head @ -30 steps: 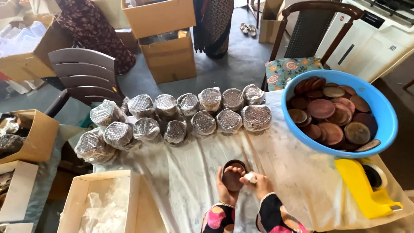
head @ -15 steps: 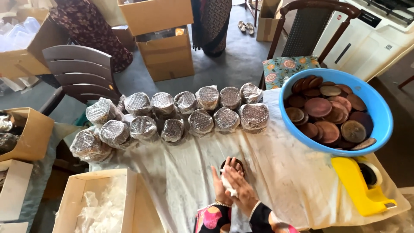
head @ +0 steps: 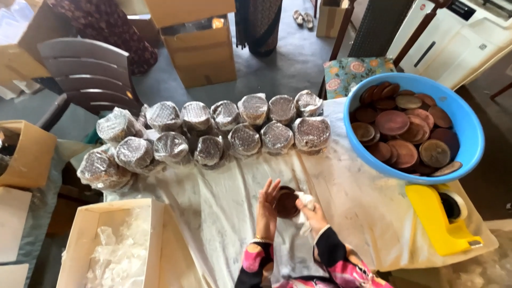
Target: The person wraps small brown clay pots or dishes in plastic film and places them individually into clear plastic bags at a packing workstation.
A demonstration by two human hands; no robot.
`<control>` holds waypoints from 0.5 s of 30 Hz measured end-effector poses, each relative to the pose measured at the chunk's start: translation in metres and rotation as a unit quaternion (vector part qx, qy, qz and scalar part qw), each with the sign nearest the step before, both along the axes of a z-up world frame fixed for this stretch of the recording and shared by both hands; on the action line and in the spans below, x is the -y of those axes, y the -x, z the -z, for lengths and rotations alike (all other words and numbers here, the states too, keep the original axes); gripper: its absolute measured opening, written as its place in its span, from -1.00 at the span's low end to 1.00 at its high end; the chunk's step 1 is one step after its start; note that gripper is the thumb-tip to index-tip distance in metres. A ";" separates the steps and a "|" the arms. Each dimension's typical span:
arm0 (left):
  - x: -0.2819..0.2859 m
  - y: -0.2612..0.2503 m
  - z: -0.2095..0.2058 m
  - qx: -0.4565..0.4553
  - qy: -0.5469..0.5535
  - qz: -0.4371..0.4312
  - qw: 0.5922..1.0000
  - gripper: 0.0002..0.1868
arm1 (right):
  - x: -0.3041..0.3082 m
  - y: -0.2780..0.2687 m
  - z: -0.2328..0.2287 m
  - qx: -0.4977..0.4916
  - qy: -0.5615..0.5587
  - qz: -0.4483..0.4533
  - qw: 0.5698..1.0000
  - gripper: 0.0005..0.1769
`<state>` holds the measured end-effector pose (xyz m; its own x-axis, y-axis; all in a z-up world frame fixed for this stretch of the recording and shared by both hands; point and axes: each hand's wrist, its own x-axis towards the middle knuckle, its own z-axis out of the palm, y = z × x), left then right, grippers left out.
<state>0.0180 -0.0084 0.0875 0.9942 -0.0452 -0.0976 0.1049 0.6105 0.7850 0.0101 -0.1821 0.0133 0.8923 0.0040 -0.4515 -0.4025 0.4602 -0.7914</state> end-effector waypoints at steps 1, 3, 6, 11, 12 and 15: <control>0.004 0.002 0.000 -0.007 0.001 -0.001 1.000 -0.18 | 0.000 0.000 -0.013 -0.007 0.001 -0.001 1.000 -0.54; 0.009 0.006 -0.001 -0.017 0.026 0.008 0.999 -0.29 | -0.003 -0.002 -0.039 0.007 -0.013 0.030 0.999 -0.56; 0.026 0.018 -0.020 -0.012 0.147 0.041 0.988 -0.26 | -0.005 0.004 -0.029 0.062 0.070 0.003 0.996 -0.57; 0.024 0.021 -0.008 -0.025 0.377 0.072 0.923 -0.22 | -0.001 0.003 -0.049 0.116 0.328 -0.007 0.938 -0.60; 0.023 0.022 -0.006 -0.029 0.435 0.084 0.896 -0.25 | 0.001 0.002 -0.060 0.144 0.407 0.014 0.902 -0.61; 0.025 0.020 -0.028 -0.074 0.429 0.074 0.897 -0.30 | -0.003 0.010 -0.137 0.227 0.438 0.038 0.869 -0.56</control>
